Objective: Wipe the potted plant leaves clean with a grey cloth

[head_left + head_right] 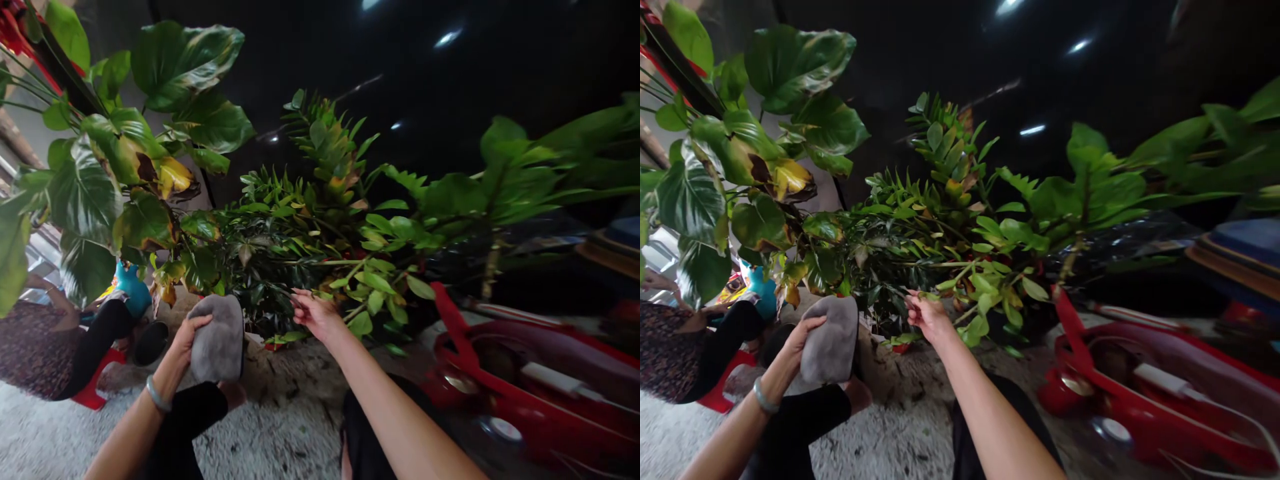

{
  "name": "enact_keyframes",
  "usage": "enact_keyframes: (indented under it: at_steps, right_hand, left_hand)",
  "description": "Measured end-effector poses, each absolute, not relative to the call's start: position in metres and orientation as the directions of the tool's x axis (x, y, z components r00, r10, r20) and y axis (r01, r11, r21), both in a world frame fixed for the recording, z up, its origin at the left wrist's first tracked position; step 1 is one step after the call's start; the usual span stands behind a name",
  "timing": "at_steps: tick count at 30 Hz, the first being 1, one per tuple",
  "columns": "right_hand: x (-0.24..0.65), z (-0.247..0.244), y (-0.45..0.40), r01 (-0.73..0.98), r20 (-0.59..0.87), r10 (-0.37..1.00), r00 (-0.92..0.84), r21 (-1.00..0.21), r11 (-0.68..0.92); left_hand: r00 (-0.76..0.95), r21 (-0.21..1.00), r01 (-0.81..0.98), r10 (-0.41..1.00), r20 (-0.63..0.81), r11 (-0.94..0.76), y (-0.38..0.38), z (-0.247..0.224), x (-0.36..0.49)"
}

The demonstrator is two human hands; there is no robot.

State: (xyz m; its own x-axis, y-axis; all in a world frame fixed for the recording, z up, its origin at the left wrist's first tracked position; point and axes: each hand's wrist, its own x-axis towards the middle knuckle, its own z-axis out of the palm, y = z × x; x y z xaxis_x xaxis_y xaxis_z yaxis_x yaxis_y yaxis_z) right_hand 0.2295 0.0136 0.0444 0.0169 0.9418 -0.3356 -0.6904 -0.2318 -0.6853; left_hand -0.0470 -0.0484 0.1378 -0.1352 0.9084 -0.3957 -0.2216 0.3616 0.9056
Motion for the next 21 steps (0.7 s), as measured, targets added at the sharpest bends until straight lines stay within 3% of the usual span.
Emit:
enact_keyframes:
  at_steps: [3, 7, 9, 11, 14, 17, 19, 21]
  right_hand:
    - [0.234, 0.046, 0.013, -0.709, -0.319, 0.948, 0.018, -0.673, -0.213]
    - [0.231, 0.052, 0.014, -0.704, -0.301, 0.953, 0.018, -0.681, -0.202]
    - [0.227, 0.055, 0.013, -0.692, -0.293, 0.956, 0.025, -0.695, -0.195]
    - [0.225, 0.055, 0.012, -0.68, -0.291, 0.956, 0.033, -0.708, -0.192]
    - [0.228, 0.052, 0.01, -0.661, -0.306, 0.951, 0.052, -0.724, -0.197]
    - [0.236, 0.05, 0.01, -0.655, -0.313, 0.947, 0.066, -0.73, -0.195]
    - [0.241, 0.05, 0.01, -0.66, -0.299, 0.951, 0.073, -0.73, -0.179]
    - [0.241, 0.053, 0.011, -0.663, -0.289, 0.954, 0.08, -0.73, -0.165]
  left_hand:
    - [-0.223, 0.93, -0.232, 0.915, -0.336, 0.285, -0.058, 0.175, -0.058]
    - [-0.363, 0.942, -0.283, 0.929, 0.066, -0.178, -0.01, 0.228, -0.061]
    - [-0.425, 0.937, -0.236, 0.895, 0.138, -0.257, 0.017, 0.225, -0.051]
    - [-0.411, 0.967, -0.189, 0.908, 0.078, -0.168, 0.027, 0.2, -0.039]
    - [-0.222, 0.982, -0.127, 0.961, -0.162, 0.136, 0.002, 0.153, -0.032]
    - [-0.094, 0.949, -0.121, 0.949, -0.301, 0.29, -0.038, 0.144, -0.046]
    - [-0.109, 0.95, -0.146, 0.95, -0.292, 0.275, -0.047, 0.167, -0.058]
    - [-0.22, 0.973, -0.213, 0.966, -0.137, 0.089, -0.035, 0.199, -0.064]
